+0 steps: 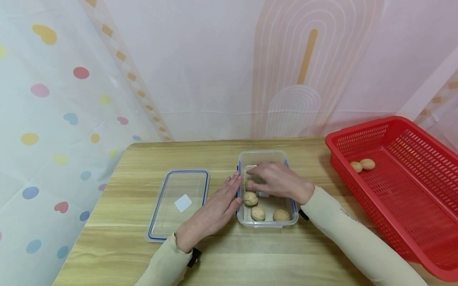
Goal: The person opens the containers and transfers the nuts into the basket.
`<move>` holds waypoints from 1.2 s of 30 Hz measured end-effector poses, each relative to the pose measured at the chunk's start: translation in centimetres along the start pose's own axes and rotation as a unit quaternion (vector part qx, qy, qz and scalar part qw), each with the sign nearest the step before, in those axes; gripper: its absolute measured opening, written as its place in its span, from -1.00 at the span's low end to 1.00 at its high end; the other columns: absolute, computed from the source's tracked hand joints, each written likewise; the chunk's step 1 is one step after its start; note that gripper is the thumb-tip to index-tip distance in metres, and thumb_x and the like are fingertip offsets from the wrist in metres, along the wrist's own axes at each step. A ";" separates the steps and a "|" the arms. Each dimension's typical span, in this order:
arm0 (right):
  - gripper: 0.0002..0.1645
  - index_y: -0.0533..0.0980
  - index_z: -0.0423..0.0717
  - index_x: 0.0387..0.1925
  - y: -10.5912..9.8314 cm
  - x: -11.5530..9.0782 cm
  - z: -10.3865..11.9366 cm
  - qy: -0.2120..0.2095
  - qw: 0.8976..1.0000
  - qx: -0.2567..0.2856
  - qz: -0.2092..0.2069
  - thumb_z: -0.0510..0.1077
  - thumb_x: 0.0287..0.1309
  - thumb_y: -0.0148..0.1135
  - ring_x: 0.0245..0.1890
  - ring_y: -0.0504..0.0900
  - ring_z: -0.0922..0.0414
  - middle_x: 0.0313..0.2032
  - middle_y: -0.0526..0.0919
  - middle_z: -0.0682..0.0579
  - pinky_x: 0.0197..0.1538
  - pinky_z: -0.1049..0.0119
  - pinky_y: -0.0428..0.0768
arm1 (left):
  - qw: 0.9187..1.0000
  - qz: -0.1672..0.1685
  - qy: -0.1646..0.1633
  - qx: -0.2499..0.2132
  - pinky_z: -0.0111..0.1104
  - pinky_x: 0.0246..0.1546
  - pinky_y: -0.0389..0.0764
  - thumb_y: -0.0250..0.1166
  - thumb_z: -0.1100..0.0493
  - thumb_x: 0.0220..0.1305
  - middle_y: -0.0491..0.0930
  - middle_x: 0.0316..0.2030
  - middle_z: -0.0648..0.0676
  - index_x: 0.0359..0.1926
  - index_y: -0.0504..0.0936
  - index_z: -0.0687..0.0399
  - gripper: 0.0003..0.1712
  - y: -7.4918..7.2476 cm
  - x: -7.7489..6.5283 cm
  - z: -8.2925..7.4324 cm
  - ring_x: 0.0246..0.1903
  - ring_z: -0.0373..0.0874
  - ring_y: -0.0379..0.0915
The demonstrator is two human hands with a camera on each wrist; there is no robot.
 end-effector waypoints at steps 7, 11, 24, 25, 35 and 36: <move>-0.46 0.67 -0.16 0.17 0.4 0.4 0.3 -0.018 0.999 -0.025 0.008 0.15 0.43 0.27 -0.03 0.71 0.07 0.01 0.77 -0.02 0.10 0.08 0.67 | 1.000 -0.002 0.002 0.000 0.04 0.56 0.04 -0.11 0.03 0.69 -0.18 0.64 0.16 0.64 -0.06 0.24 -0.29 0.0 0.0 0.0 0.60 0.15 -0.16; -0.55 0.70 -0.11 0.12 0.4 0.5 0.5 -0.030 0.999 -0.025 0.006 0.10 0.42 0.30 -0.21 0.69 0.18 -0.12 0.78 0.04 -0.08 0.16 0.69 | 1.000 -0.002 0.004 0.000 0.03 0.56 0.03 -0.11 0.03 0.70 -0.18 0.64 0.16 0.64 -0.06 0.24 -0.30 0.0 0.0 0.0 0.60 0.15 -0.16; -0.65 0.73 -0.08 0.06 0.9 0.7 0.3 -0.019 0.999 0.012 0.028 0.02 0.42 0.31 -0.24 0.72 0.23 -0.15 0.80 0.09 -0.09 0.21 0.70 | 1.000 0.002 0.002 0.001 -0.04 0.57 0.00 -0.12 0.03 0.70 -0.19 0.64 0.13 0.64 -0.06 0.24 -0.30 0.1 -0.1 0.0 0.60 0.11 -0.17; -0.65 0.73 -0.08 0.07 0.9 0.7 0.3 -0.017 0.999 0.010 0.030 0.02 0.42 0.32 -0.25 0.71 0.24 -0.14 0.80 0.09 -0.09 0.21 0.70 | 1.000 0.003 0.002 0.001 -0.05 0.58 0.00 -0.12 0.03 0.70 -0.19 0.64 0.13 0.64 -0.06 0.24 -0.30 0.1 -0.1 0.0 0.60 0.11 -0.17; -0.66 0.72 -0.10 0.07 0.7 0.7 0.3 -0.014 0.999 0.024 0.035 -0.05 0.35 0.39 -0.13 0.72 0.24 -0.07 0.79 0.08 -0.02 0.23 0.70 | 1.000 0.002 0.000 0.001 -0.05 0.58 -0.01 -0.14 0.02 0.70 -0.20 0.64 0.12 0.64 -0.07 0.23 -0.30 0.1 -0.1 0.1 0.61 0.10 -0.18; -0.66 0.72 -0.10 0.07 0.6 0.7 0.3 -0.014 0.999 0.029 0.034 -0.05 0.35 0.40 -0.12 0.71 0.24 -0.07 0.79 0.09 -0.01 0.24 0.70 | 1.000 0.002 0.000 0.000 -0.05 0.58 0.00 -0.14 0.02 0.70 -0.20 0.64 0.12 0.64 -0.07 0.23 -0.30 0.1 -0.1 0.0 0.61 0.11 -0.18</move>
Point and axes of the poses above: each hand's wrist, its own x-axis towards the middle knuckle, its own y-axis out of the palm, z = x × y, the point moved 8 cm from there along x, towards the middle knuckle
